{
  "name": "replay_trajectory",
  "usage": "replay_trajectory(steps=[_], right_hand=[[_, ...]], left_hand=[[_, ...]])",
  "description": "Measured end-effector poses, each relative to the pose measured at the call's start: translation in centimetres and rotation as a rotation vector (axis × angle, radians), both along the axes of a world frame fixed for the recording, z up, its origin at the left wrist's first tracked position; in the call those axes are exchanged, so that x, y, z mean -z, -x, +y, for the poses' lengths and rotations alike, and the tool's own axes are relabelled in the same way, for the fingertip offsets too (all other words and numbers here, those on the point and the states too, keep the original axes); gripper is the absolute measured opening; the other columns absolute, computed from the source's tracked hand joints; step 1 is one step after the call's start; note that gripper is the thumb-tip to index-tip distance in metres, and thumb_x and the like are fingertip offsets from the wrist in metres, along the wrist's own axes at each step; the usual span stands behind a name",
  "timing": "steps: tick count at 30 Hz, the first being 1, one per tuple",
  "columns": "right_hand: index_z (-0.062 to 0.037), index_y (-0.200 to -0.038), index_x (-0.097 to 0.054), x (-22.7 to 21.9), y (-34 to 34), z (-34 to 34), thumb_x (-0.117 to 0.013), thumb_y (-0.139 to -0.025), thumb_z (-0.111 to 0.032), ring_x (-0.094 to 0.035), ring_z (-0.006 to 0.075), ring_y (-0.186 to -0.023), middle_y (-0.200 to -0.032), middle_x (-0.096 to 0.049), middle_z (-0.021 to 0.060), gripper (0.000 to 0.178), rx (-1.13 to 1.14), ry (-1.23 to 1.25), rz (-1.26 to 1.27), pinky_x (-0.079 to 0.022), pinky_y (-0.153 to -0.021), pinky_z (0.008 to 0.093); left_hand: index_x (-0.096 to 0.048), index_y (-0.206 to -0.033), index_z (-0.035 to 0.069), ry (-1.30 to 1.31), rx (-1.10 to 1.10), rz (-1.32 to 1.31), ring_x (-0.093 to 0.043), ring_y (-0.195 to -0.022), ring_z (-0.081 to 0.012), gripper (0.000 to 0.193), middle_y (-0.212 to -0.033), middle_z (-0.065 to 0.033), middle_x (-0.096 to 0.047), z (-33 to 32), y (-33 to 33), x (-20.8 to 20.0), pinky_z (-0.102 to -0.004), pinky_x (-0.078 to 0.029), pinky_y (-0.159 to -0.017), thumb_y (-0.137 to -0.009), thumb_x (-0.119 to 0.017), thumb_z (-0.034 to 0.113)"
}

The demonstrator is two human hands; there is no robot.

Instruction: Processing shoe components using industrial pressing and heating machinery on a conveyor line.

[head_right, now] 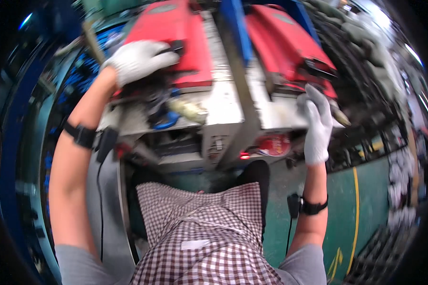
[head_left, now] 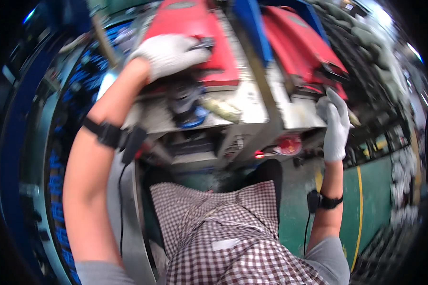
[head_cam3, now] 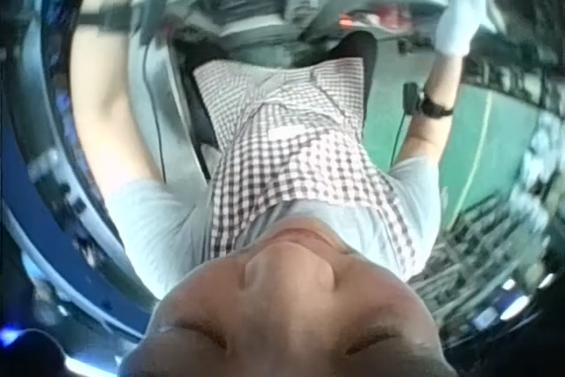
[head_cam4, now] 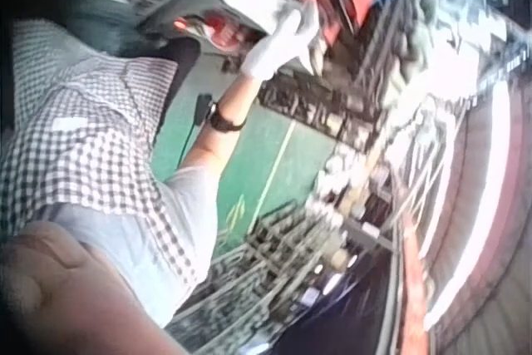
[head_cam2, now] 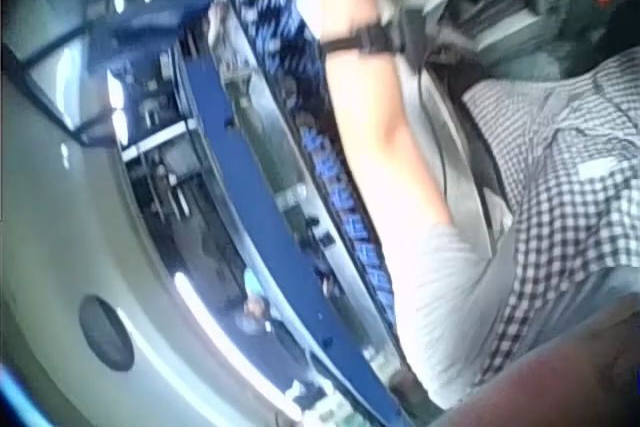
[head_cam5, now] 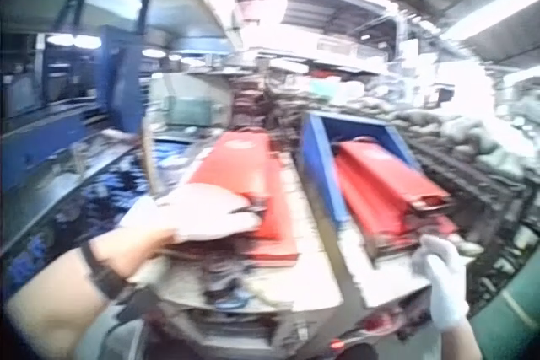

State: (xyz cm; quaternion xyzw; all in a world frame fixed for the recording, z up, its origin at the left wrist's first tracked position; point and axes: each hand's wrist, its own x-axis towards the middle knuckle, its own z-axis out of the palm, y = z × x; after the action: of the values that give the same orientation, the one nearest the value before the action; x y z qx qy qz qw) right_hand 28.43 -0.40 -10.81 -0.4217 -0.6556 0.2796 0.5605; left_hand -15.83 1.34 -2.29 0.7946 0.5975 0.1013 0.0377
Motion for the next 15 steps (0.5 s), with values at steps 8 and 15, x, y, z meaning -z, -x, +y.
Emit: replay_trajectory(steps=[8, 15], right_hand=[[-0.0067, -0.114, -0.074, -0.2, -13.8, 6.2, -0.056, -0.105, -0.042, -0.069, 0.0413, -0.102, -0.103, -0.073, 0.0205, 0.041, 0.56, 0.079, -0.767, -0.053, -0.09, 0.0492], [-0.01, -0.117, -0.072, -3.1, -9.6, 3.9, -0.046, -0.106, -0.052, -0.069, 0.0402, -0.11, -0.113, -0.074, 0.0194, 0.05, 0.663, 0.225, -0.815, -0.053, -0.093, 0.0489]], left_hand=[[-0.072, -0.096, 0.008, -0.005, -0.134, -0.062, -0.067, -0.07, -0.0231, 0.045, -0.074, -0.0091, -0.067, -0.6, -1.0, -0.6, -0.0384, -0.049, -0.07, -0.099, -0.059, 0.051], [-0.067, -0.11, 0.007, -0.089, -0.002, -0.675, -0.063, -0.087, -0.0105, 0.019, -0.095, -0.0009, -0.069, 1.2, 0.9, 1.3, -0.0288, -0.051, -0.08, -0.101, -0.066, 0.024]])
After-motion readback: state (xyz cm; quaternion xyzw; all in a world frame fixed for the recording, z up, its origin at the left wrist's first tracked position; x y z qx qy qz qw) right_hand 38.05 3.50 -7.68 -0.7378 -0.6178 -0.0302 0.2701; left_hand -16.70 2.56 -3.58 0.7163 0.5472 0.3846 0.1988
